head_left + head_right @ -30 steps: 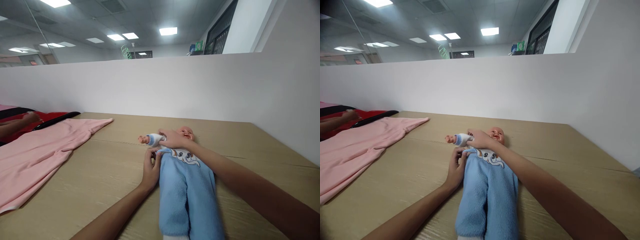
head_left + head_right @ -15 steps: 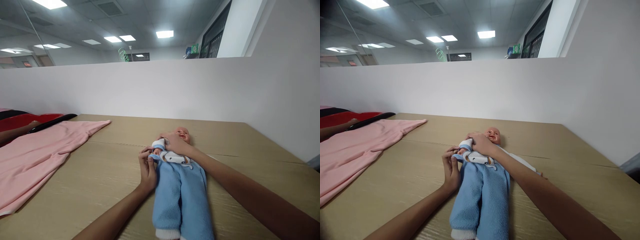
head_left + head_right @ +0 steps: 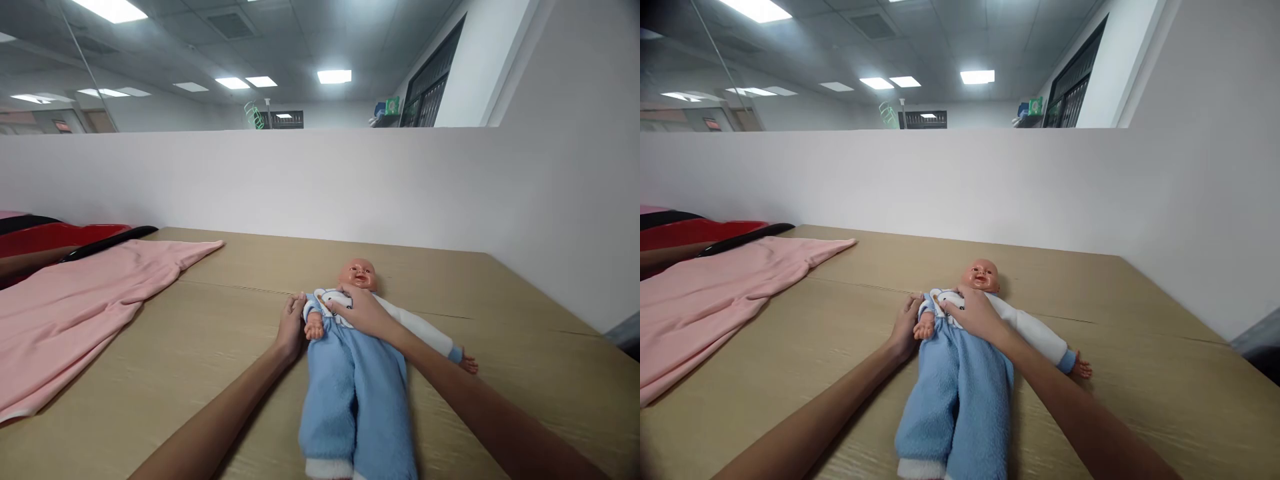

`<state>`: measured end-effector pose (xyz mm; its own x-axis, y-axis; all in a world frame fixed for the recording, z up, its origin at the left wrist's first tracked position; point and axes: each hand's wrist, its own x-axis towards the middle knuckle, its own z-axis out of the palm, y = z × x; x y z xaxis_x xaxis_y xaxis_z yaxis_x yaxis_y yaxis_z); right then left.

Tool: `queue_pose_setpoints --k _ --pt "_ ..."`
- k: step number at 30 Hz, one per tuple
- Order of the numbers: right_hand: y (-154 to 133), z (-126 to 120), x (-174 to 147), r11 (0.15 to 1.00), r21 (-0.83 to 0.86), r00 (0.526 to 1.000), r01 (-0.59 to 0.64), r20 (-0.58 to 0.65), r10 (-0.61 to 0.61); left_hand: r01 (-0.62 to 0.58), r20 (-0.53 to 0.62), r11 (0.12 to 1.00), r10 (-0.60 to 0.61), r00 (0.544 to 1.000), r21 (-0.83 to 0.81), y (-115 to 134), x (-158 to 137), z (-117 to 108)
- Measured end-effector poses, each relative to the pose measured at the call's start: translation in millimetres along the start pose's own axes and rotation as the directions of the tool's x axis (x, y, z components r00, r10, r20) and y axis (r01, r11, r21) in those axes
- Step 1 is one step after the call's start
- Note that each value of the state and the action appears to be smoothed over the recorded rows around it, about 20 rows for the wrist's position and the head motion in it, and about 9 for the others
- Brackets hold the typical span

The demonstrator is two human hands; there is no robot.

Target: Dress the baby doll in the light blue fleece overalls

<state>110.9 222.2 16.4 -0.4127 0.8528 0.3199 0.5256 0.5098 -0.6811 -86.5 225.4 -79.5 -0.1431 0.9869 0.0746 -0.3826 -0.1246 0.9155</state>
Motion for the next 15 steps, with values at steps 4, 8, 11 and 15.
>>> queue_pose_setpoints --k 4,8,11,15 --pt "12 7 -9 0.993 0.113 0.995 0.011 -0.103 0.001 0.053 0.145 0.998 -0.056 0.988 0.027 5 12 -5" --pt "25 9 -14 0.960 0.280 0.992 0.011 -0.120 0.023 0.020 0.211 0.998 -0.032 0.977 0.057 10 17 -7" --pt "29 11 -16 0.917 0.398 0.995 -0.006 -0.092 0.047 0.043 0.251 0.996 -0.061 0.966 0.074 7 29 -4" --pt "33 11 -19 0.858 0.512 0.994 -0.034 -0.072 0.082 0.075 0.289 0.993 -0.099 0.952 0.093 -2 47 6"
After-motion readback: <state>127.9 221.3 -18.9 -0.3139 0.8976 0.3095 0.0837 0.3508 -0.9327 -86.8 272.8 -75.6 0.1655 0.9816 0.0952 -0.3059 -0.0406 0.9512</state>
